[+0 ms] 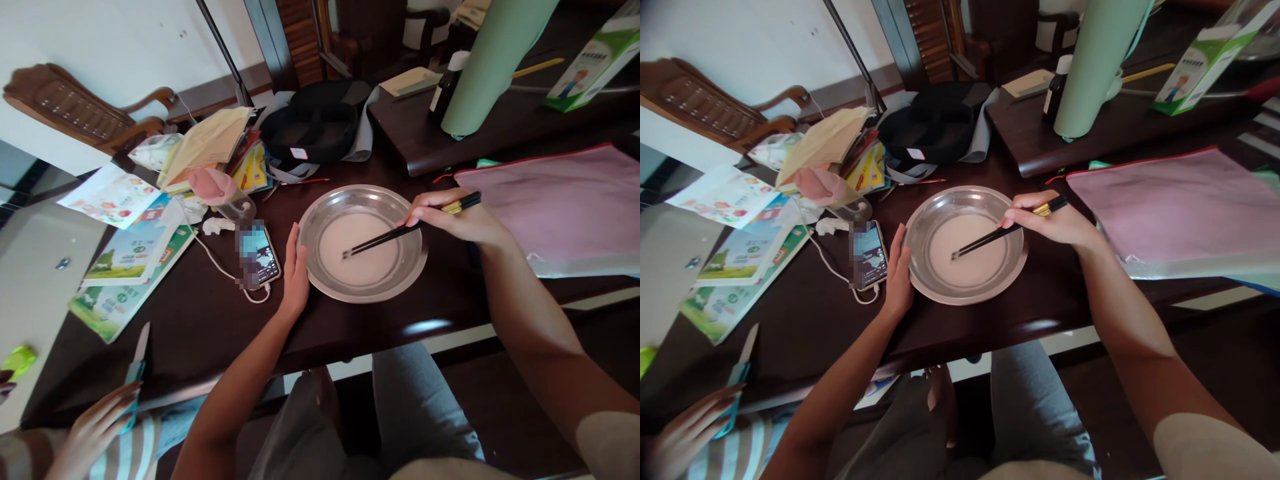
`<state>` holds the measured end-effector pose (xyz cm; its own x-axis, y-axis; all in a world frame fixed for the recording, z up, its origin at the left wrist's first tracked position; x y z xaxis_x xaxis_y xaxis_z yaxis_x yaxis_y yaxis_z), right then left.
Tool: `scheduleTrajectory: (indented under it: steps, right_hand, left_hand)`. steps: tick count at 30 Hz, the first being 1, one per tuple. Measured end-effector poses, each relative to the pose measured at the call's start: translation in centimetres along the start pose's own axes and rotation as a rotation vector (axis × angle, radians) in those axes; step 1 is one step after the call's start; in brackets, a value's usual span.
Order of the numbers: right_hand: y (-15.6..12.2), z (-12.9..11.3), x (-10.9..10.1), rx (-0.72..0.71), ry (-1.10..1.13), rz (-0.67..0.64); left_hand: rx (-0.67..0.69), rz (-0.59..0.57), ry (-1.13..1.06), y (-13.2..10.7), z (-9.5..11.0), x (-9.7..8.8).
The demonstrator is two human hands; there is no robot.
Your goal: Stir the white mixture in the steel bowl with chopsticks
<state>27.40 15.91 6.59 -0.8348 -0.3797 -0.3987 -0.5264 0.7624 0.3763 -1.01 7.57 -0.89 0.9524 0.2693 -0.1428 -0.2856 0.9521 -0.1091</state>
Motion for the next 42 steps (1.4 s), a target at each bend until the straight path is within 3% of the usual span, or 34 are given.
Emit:
scheduleTrajectory:
  steps: [6, 8, 13, 19, 25, 27, 32, 38, 40, 42]
  right_hand:
    - [-0.3, 0.4, -2.7, 0.026, -0.043, 0.256]
    - [-0.3, 0.4, -2.6, 0.015, -0.001, 0.231]
    - [0.1, 0.1, -0.3, -0.002, -0.006, 0.020]
    - [-0.3, 0.4, -2.7, 0.036, -0.033, 0.266]
    - [0.0, 0.1, -0.5, 0.014, -0.011, 0.032]
    - [0.1, 0.3, -0.7, 0.010, -0.036, 0.068]
    - [-0.3, 0.6, -3.3, 0.002, -0.038, 0.301]
    - [-0.1, 0.1, -0.3, 0.007, 0.012, 0.005]
    - [0.0, 0.2, -0.4, 0.003, -0.014, 0.021]
    - [-0.1, 0.5, -1.6, 0.013, -0.057, 0.136]
  left_hand:
    - [-0.007, 0.002, -0.014, 0.1, -0.2, -0.1]
    - [-0.010, -0.002, -0.015, 0.0, -0.2, 0.0]
    - [0.000, -0.008, -0.019, 0.0, -0.1, 0.2]
    - [-0.002, 0.009, 0.014, 0.0, 0.0, 0.0]
    - [-0.011, 0.009, -0.005, 0.0, 0.0, 0.1]
    - [-0.009, 0.005, -0.005, 0.0, 0.0, 0.2]
    - [-0.013, 0.005, -0.014, 0.1, -0.1, 0.1]
    - [-0.004, 0.003, -0.008, 0.1, -0.1, 0.2]
    - [-0.007, 0.005, -0.015, 0.1, -0.2, 0.2]
    - [-0.007, 0.004, -0.020, 0.1, -0.2, 0.2]
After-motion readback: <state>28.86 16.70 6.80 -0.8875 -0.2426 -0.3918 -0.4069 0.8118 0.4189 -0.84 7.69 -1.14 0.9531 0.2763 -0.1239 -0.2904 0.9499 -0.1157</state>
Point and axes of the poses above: each hand's wrist, its own y-axis towards the middle knuckle, its own x-axis out of the palm, z = x × y, the point moved 7 cm from there along y, towards the middle knuckle, and after that the axes turned 13 degrees about -x, right-handed, at the moved point
